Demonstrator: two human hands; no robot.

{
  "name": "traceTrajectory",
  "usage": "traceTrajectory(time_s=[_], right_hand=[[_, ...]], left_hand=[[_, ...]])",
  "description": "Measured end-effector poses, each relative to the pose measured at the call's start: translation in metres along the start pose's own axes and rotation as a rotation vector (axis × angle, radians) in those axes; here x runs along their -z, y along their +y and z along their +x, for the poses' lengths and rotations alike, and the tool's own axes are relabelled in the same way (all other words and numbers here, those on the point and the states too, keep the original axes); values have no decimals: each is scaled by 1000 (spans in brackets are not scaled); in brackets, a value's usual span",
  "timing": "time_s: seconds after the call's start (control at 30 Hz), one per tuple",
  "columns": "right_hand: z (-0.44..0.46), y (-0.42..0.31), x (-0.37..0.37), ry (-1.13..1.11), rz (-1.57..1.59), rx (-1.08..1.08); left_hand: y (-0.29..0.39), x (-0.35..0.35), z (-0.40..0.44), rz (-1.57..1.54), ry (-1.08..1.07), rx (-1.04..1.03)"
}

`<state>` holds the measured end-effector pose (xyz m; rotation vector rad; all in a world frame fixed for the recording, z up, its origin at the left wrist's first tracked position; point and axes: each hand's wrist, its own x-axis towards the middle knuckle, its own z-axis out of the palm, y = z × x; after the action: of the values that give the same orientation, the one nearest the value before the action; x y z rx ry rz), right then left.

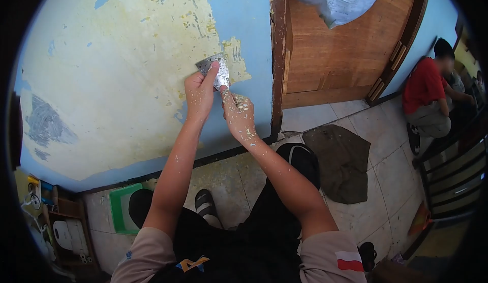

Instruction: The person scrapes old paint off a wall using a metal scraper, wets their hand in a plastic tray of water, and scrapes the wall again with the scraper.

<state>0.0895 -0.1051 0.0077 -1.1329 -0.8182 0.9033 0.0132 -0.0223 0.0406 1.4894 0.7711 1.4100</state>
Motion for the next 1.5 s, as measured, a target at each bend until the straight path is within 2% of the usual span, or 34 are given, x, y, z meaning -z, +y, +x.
traceTrajectory(time_s=[0.13,0.23,0.43,0.53,0.6,0.7,0.83,1.0,1.1,1.2,1.4,1.5], right_hand=[[0,0,0,13,-30,1],[0,3,-2,-5,11,15],[5,3,-18,-40,134,33],[12,-9,-18,-9,56,147],[12,-21,-17,-27,150,37],[9,-1,-20,-4,81,54],[9,3,-13,-24,75,-27],[12,-11,-16,-51,222,-52],[11,-10,-16,-12,173,-16],[7,-7,-15,-23,122,-70],[11,-21,-11,-98,235,-116],[6,-8,-3,-117,164,-165]], left_hand=[[7,-5,-6,-12,26,30],[3,-5,-3,93,74,-52],[20,-9,0,-39,120,24],[24,-7,9,7,119,-27],[23,-5,16,110,99,-94],[28,-6,-2,95,110,-6],[33,-7,-8,137,100,-2],[32,-14,2,104,134,-14],[37,-13,-2,133,121,15],[33,-11,-9,209,123,5],[34,-21,2,129,138,-23],[22,-19,-9,130,150,16]])
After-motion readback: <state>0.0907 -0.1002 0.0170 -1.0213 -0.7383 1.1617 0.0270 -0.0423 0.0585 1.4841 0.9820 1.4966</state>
